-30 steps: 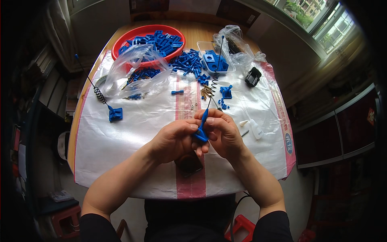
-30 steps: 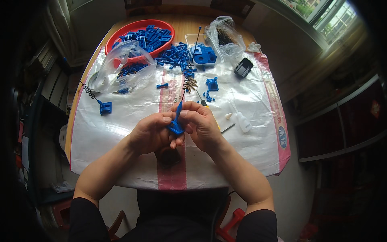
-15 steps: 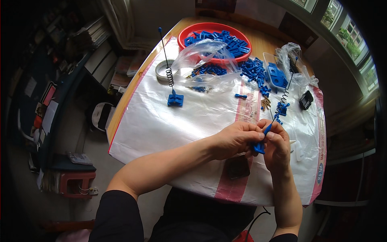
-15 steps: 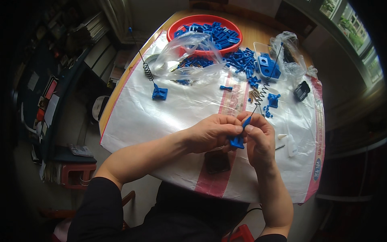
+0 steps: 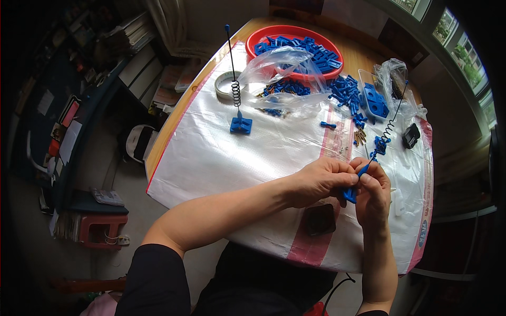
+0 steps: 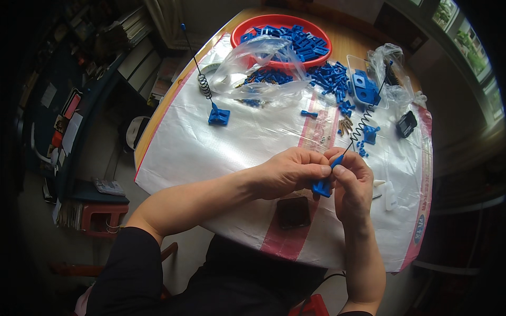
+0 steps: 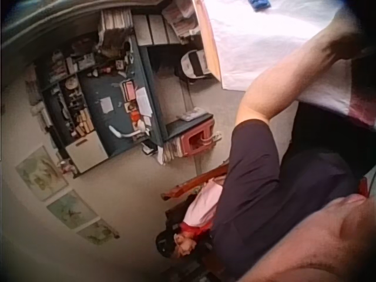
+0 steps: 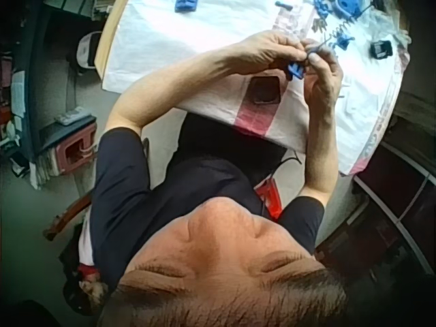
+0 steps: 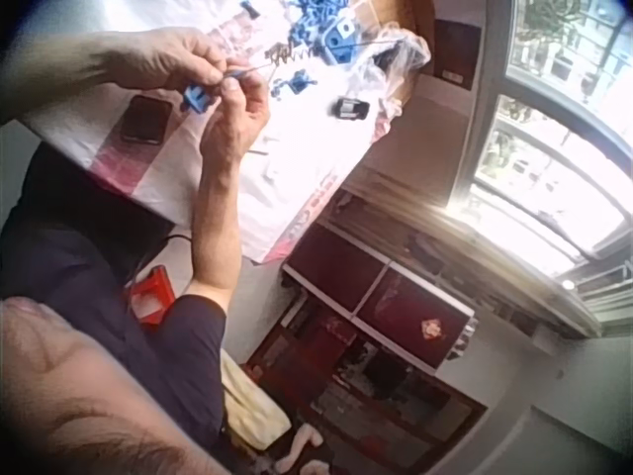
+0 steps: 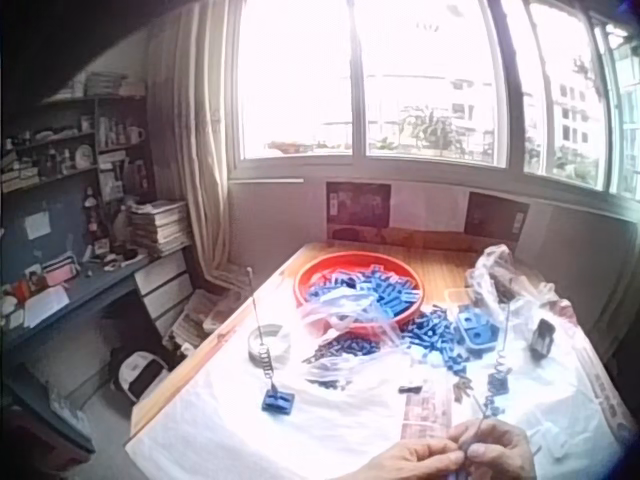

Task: Assembling small blue plastic components by inserting a spring and a rod into them, followed by fastening with a screwdriver and applying glue.

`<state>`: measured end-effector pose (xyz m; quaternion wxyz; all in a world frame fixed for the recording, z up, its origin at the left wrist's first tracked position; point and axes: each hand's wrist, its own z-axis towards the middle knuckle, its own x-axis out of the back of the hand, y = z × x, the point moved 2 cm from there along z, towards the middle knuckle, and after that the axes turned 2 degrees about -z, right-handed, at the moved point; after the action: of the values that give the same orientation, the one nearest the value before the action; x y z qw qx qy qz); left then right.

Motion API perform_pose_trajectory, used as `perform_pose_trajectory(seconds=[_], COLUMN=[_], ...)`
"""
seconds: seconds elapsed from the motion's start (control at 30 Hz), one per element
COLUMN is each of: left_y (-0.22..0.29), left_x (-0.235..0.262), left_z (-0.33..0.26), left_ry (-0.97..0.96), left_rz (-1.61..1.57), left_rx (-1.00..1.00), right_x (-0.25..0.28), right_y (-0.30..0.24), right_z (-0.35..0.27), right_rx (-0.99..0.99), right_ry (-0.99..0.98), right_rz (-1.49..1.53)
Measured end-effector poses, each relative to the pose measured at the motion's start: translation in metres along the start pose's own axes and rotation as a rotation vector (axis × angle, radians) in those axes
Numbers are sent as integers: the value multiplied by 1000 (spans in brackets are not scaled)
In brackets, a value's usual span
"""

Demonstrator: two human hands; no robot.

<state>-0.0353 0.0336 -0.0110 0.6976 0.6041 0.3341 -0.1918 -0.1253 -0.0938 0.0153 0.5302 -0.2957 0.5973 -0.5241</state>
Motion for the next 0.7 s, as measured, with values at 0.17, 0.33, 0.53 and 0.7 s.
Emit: perform_pose_trajectory(seconds=[0.17, 0.33, 0.53, 0.7], left_y=[0, 6, 47, 111], left_x=[0, -4, -18, -82], left_z=[-1, -1, -11, -64], left_ry=[-36, -24, 316, 346], left_rz=[-118, -73, 1123, 1509], left_rx=[24, 15, -254, -475], right_x=[-3, 2, 11, 21], right_y=[-2, 0, -5, 0], right_z=[-1, -4, 4, 10], right_rx=[-22, -12, 126, 139], right_ry=[13, 28, 41, 77], right_rz=[46, 13, 60, 117])
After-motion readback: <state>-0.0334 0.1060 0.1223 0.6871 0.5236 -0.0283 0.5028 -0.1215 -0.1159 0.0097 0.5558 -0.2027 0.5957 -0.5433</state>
